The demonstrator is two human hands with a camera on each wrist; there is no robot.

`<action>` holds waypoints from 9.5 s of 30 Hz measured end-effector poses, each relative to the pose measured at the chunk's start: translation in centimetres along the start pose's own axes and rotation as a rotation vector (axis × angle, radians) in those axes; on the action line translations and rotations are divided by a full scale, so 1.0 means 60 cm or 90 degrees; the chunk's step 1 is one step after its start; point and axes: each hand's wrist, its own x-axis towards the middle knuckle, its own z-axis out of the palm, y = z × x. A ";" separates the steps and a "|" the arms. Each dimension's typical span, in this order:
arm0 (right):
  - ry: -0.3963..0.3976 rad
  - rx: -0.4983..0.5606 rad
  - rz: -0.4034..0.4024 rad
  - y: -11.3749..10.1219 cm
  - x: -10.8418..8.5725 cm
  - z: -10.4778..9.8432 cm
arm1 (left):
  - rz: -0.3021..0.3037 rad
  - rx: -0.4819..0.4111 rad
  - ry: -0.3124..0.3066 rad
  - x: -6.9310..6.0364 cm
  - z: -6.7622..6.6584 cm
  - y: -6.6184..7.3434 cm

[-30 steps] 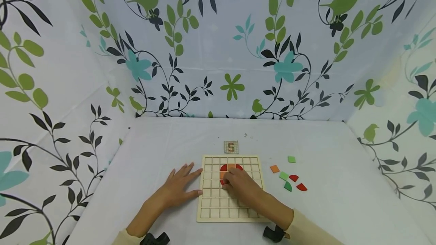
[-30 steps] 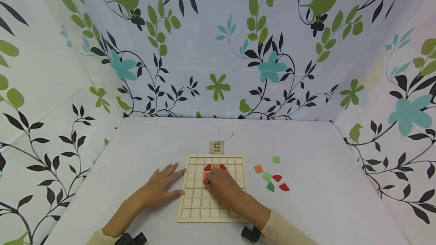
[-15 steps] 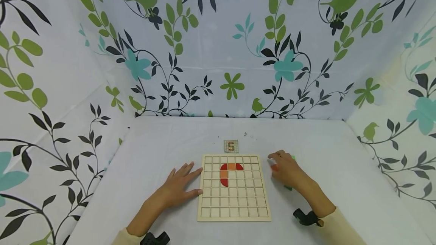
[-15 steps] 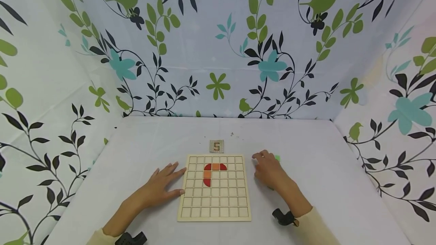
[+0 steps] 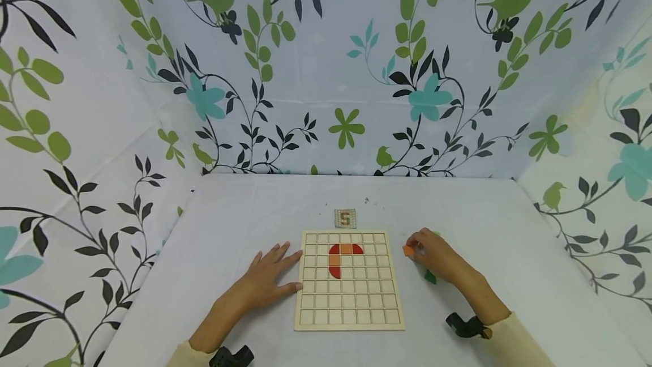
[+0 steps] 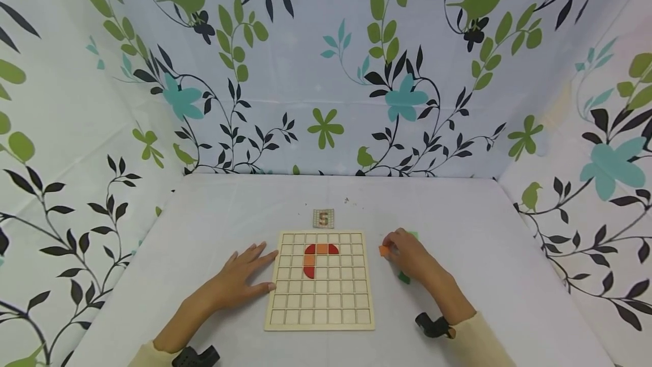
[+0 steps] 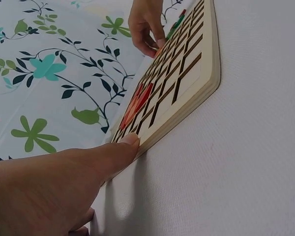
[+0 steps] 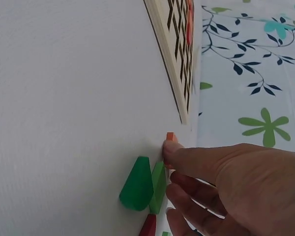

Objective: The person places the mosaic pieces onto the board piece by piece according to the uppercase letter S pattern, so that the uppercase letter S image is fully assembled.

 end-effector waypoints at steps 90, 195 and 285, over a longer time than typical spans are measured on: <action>0.081 -0.014 0.060 -0.037 -0.113 0.044 | 0.005 0.000 0.005 0.000 0.003 -0.005; 0.064 0.026 0.145 0.054 -0.013 -0.040 | 0.009 -0.007 0.013 -0.001 0.006 -0.004; 0.104 -0.028 0.056 -0.001 -0.127 0.001 | -0.003 0.004 0.005 -0.003 0.005 -0.007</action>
